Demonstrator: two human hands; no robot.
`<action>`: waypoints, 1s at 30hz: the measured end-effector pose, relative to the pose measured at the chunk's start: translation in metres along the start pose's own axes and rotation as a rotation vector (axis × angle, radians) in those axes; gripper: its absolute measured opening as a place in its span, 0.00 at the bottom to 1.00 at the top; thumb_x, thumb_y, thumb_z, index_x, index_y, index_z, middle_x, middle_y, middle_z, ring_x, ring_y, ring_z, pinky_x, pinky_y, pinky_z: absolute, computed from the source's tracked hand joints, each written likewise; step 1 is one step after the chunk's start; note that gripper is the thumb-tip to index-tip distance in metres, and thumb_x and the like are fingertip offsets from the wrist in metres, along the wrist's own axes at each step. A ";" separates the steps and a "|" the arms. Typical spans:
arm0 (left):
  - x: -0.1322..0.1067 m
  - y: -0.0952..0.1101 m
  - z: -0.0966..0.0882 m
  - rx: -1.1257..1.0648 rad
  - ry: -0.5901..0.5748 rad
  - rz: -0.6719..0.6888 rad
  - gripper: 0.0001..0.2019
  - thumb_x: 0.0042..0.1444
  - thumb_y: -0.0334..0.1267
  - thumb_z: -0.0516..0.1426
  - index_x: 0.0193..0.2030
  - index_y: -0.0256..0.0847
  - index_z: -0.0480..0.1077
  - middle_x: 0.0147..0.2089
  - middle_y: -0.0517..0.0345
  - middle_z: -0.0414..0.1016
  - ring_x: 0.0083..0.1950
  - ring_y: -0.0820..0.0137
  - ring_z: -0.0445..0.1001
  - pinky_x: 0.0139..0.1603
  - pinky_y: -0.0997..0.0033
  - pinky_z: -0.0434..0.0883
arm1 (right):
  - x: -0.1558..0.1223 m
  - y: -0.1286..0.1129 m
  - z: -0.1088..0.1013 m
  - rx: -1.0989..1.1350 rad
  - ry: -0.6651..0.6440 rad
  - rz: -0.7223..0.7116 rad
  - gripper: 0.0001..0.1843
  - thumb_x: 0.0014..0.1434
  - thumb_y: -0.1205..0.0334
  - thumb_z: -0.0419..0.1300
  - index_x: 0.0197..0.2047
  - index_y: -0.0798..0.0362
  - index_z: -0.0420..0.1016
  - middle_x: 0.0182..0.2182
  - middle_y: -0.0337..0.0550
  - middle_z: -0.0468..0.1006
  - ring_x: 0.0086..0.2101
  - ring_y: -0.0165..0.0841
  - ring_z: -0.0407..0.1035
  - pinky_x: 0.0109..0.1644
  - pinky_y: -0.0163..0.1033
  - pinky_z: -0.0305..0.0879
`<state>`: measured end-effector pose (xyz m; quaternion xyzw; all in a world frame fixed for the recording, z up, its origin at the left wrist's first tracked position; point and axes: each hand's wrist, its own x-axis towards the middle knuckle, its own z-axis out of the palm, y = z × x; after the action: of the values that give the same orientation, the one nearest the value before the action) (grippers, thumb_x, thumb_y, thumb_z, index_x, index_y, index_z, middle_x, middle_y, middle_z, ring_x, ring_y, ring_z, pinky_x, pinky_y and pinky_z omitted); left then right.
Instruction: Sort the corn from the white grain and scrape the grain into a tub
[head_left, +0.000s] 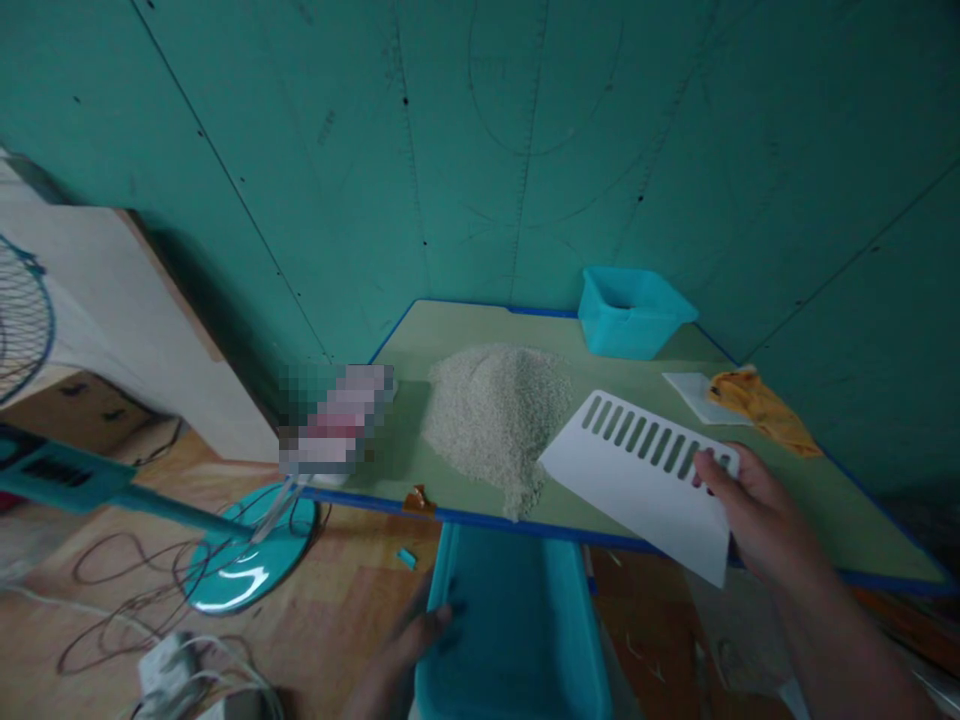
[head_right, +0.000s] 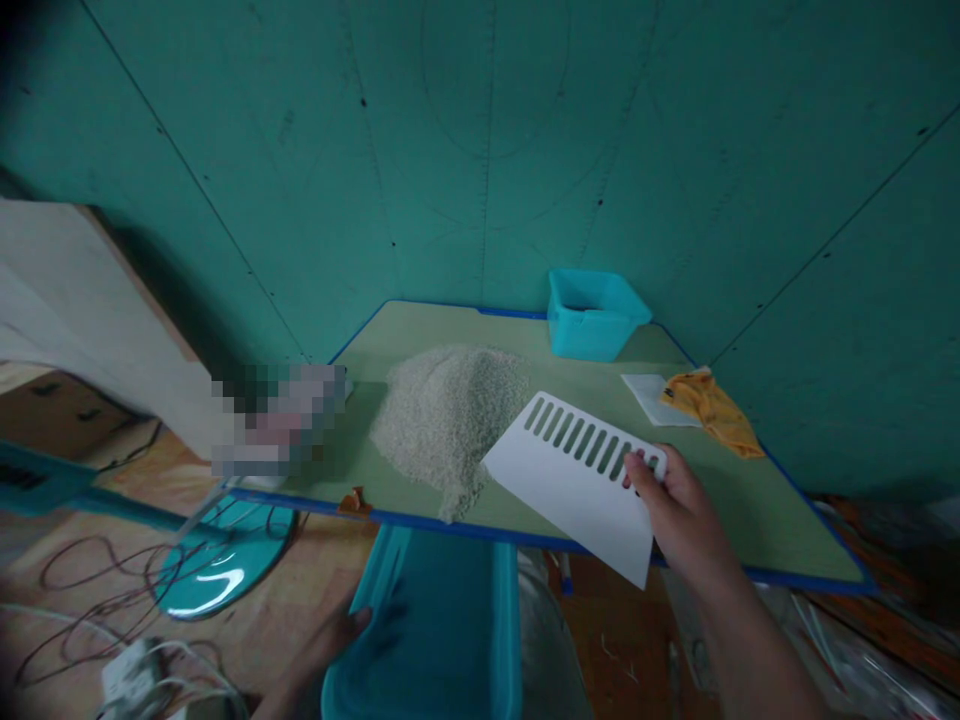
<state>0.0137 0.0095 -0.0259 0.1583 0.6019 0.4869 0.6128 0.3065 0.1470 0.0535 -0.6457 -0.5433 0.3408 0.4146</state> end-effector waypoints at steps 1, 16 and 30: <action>0.001 0.000 0.000 0.008 -0.006 0.007 0.49 0.19 0.63 0.64 0.53 0.41 0.68 0.38 0.50 0.82 0.56 0.43 0.67 0.59 0.48 0.63 | -0.003 -0.002 0.002 -0.006 0.010 -0.009 0.23 0.49 0.37 0.53 0.25 0.50 0.59 0.19 0.34 0.64 0.20 0.29 0.58 0.21 0.34 0.53; 0.006 -0.008 -0.010 0.043 -0.023 0.019 0.42 0.25 0.59 0.64 0.50 0.39 0.71 0.39 0.49 0.82 0.59 0.42 0.63 0.63 0.49 0.55 | -0.018 -0.011 0.010 -0.006 -0.027 -0.004 0.21 0.50 0.40 0.54 0.24 0.50 0.59 0.18 0.34 0.63 0.19 0.28 0.56 0.21 0.33 0.50; -0.001 0.009 -0.002 0.074 -0.077 0.023 0.38 0.31 0.52 0.65 0.52 0.38 0.69 0.43 0.44 0.80 0.59 0.44 0.63 0.61 0.48 0.58 | -0.023 -0.007 0.009 0.139 -0.091 -0.039 0.22 0.47 0.39 0.58 0.26 0.50 0.61 0.19 0.35 0.64 0.21 0.28 0.59 0.23 0.34 0.54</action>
<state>0.0086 0.0121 -0.0186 0.2065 0.5937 0.4649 0.6235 0.2911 0.1267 0.0558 -0.5883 -0.5490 0.3986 0.4400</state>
